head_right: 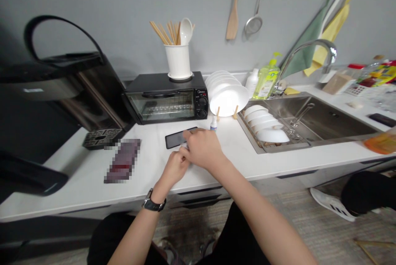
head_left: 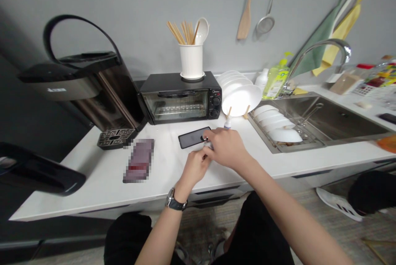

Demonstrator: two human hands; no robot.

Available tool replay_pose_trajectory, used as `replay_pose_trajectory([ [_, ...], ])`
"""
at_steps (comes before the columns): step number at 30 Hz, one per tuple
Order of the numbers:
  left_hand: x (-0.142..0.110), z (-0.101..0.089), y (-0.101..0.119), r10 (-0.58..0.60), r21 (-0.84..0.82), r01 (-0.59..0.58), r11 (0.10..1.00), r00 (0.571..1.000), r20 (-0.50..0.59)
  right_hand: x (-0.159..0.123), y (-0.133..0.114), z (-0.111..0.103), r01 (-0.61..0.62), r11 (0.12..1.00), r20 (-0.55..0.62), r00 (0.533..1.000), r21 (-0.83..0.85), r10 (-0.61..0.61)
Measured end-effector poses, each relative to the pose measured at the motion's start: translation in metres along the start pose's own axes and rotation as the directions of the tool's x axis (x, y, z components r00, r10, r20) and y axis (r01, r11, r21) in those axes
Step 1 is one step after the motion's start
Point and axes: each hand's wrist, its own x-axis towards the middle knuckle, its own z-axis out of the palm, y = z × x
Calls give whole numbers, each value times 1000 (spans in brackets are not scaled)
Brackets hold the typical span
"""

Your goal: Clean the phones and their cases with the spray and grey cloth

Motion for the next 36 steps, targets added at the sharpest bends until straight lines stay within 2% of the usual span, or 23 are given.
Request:
replay_pose_trajectory([
  [3,1,2,-6,-6,41,6,999,1000,-1,7,-22,6,123,992,-52,991,-40,-125],
  [7,2,2,-9,-23,21,24,999,1000,-7,16,-30,10,243,969,1,970,-40,-244],
  [9,3,1,-8,-41,-10,41,999,999,9,19,-23,8,233,972,29,972,-3,-233],
  [14,4,0,-3,-69,-91,67,994,998,-10,24,10,-2,46,997,88,995,68,-52],
  [18,3,0,-1,-84,-173,80,982,996,-18,21,18,-6,-52,999,143,988,4,51],
  [20,2,-1,-3,-56,-125,54,991,998,-8,17,9,-6,-27,999,104,994,-27,30],
  [23,2,-1,-7,-29,-32,29,999,1000,-2,15,-11,-1,76,996,40,996,-45,-74],
  [27,3,0,-14,8,33,-8,999,1000,18,19,-28,3,182,982,75,981,-59,-177],
  [31,5,-1,-14,24,16,-25,1000,999,33,25,-23,-4,176,984,167,972,-31,-168],
  [36,4,-4,-6,18,-50,-17,999,1000,25,38,4,-17,212,968,320,916,131,-244],
])
